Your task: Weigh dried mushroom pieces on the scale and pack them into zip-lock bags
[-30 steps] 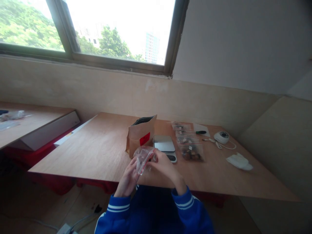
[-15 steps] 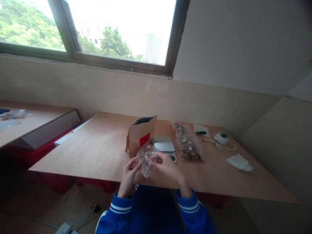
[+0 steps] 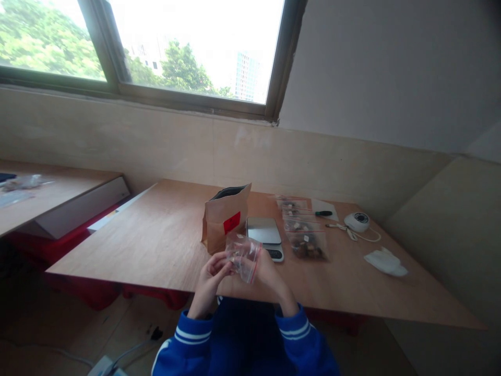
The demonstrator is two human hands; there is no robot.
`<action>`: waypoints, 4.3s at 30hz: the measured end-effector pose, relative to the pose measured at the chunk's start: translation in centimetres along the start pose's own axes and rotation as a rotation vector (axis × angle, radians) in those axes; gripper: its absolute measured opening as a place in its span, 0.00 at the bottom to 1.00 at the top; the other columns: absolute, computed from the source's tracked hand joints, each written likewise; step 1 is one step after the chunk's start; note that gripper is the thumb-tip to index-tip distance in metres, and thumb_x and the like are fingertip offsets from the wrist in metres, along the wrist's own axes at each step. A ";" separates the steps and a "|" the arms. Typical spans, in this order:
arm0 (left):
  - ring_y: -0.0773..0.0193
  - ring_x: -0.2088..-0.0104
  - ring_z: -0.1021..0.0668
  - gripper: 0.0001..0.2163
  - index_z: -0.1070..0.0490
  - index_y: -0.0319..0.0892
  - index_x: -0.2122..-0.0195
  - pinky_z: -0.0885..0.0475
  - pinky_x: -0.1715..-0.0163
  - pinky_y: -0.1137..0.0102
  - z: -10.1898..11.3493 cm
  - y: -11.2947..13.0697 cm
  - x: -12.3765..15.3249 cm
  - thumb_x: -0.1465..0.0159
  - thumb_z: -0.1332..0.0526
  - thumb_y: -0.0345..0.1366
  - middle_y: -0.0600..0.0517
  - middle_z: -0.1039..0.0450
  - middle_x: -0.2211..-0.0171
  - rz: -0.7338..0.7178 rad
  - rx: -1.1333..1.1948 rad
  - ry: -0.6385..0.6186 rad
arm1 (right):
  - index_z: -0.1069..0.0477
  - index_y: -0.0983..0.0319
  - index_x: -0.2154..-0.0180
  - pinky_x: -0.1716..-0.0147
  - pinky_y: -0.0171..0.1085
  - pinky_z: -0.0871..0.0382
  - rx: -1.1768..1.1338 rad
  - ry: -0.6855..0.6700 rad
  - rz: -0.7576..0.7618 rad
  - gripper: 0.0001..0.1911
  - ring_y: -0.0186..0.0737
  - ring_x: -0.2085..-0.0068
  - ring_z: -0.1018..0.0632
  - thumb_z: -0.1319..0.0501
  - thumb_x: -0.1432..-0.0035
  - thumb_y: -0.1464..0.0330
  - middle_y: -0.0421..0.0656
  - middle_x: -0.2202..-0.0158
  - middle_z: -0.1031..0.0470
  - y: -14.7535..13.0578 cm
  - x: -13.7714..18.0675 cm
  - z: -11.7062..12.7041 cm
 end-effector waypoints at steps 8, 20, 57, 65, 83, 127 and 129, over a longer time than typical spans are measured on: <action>0.66 0.68 0.22 0.13 0.31 0.38 0.66 0.27 0.64 0.70 -0.3 -0.3 0.2 0.48 0.30 0.36 0.50 0.22 0.69 0.027 0.176 0.076 | 0.23 0.60 0.65 0.61 0.40 0.29 0.146 0.119 0.036 0.11 0.43 0.64 0.21 0.33 0.49 0.61 0.44 0.65 0.21 0.2 0.2 0.4; 0.69 0.70 0.23 0.14 0.31 0.39 0.64 0.28 0.65 0.73 -0.1 -0.2 0.2 0.48 0.30 0.37 0.53 0.24 0.70 0.014 0.223 0.121 | 0.23 0.58 0.65 0.56 0.40 0.33 0.233 0.129 0.110 0.08 0.42 0.59 0.24 0.34 0.48 0.63 0.43 0.61 0.25 -0.3 0.6 0.4; 0.67 0.71 0.26 0.15 0.30 0.41 0.63 0.32 0.71 0.74 4.9 -0.3 -0.2 0.50 0.32 0.39 0.54 0.26 0.70 -0.019 0.126 0.318 | 0.29 0.57 0.52 0.48 0.42 0.38 0.572 0.280 0.454 0.17 0.43 0.49 0.30 0.52 0.34 0.62 0.46 0.52 0.30 -11.2 -7.5 3.7; 0.64 0.67 0.24 0.13 0.29 0.43 0.63 0.30 0.65 0.72 2.1 0.0 0.0 0.49 0.31 0.38 0.52 0.25 0.67 -0.057 0.229 0.174 | 0.32 0.57 0.50 0.50 0.43 0.34 0.167 0.368 -0.192 0.23 0.47 0.50 0.27 0.48 0.40 0.51 0.47 0.50 0.27 0.9 3.3 3.4; 0.51 0.57 0.23 0.14 0.21 0.41 0.61 0.30 0.54 0.62 -0.1 0.0 0.7 0.46 0.33 0.42 0.42 0.22 0.61 0.129 -0.060 -0.159 | 0.38 0.57 0.76 0.70 0.38 0.34 -0.061 0.711 -0.179 0.26 0.41 0.74 0.31 0.49 0.45 0.42 0.40 0.78 0.34 2.8 7.1 7.6; 0.56 0.63 0.22 0.19 0.24 0.43 0.63 0.26 0.71 0.72 13.4 6.6 4.3 0.56 0.30 0.44 0.50 0.22 0.65 0.279 -0.520 0.326 | 0.30 0.60 0.58 0.49 0.50 0.35 0.317 0.598 0.103 0.14 0.47 0.52 0.28 0.47 0.39 0.59 0.49 0.56 0.28 4.2 6.3 7.0; 0.60 0.74 0.24 0.19 0.26 0.42 0.60 0.30 0.80 0.72 17.1 6.8 5.1 0.52 0.34 0.44 0.51 0.24 0.74 0.268 -0.535 0.530 | 0.30 0.61 0.59 0.48 0.52 0.37 0.481 0.707 0.141 0.13 0.49 0.52 0.29 0.47 0.39 0.61 0.51 0.57 0.30 5.2 6.6 9.0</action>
Point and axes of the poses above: each hand's wrist, its own x-axis away from the middle knuckle, its own z-axis out of the back of the hand, y = z × x, the point moved 7 cm from there along -x, towards the middle knuckle
